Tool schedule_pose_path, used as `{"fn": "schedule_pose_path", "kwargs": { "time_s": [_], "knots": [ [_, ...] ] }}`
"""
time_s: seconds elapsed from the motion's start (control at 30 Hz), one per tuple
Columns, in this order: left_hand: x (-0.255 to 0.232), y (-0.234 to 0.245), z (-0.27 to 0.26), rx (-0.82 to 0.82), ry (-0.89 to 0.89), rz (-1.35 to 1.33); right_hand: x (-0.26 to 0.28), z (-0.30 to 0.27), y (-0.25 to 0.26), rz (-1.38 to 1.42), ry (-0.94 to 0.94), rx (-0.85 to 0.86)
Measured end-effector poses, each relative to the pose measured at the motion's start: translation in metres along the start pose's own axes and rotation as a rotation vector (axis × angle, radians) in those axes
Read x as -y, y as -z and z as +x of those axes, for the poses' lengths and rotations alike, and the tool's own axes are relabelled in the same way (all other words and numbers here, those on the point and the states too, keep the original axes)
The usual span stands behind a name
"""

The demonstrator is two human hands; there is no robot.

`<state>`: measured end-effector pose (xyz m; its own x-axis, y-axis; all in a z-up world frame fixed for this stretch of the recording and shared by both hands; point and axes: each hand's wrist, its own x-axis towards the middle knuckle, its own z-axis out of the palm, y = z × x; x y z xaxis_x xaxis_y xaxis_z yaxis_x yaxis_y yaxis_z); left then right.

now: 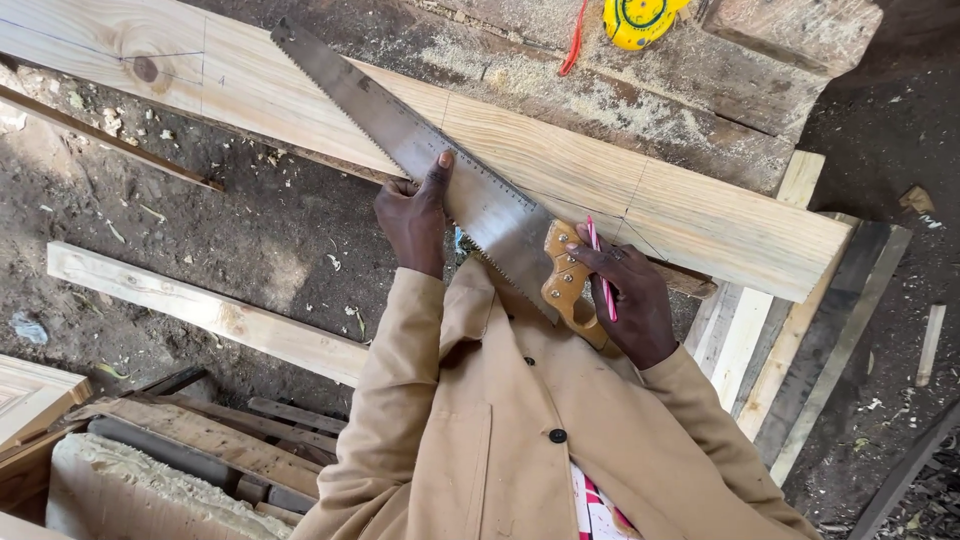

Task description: The person is using a pencil and various tools like a saw and ruler as guides to draw a complex design on a long wooden plank.

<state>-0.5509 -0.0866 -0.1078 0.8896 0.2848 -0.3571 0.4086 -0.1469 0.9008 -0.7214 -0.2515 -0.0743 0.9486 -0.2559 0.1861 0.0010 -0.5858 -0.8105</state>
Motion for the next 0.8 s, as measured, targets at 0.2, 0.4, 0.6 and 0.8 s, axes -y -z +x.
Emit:
{"fn": "schedule_pose_path", "kwargs": {
  "time_s": [0.2,0.4,0.6,0.8],
  "knots": [
    [0.001,0.002,0.002,0.001,0.004,0.037,-0.004,-0.003,-0.002,-0.015,0.006,-0.008],
    [-0.004,0.001,0.002,0.006,0.001,0.038,-0.006,-0.002,-0.002,-0.015,0.017,-0.003],
    [0.001,0.002,0.008,-0.006,-0.004,0.058,-0.006,-0.003,-0.002,-0.004,0.023,-0.003],
    [0.009,0.002,0.013,-0.001,-0.026,0.060,-0.024,-0.012,-0.005,-0.026,0.020,0.011]
  ]
}}
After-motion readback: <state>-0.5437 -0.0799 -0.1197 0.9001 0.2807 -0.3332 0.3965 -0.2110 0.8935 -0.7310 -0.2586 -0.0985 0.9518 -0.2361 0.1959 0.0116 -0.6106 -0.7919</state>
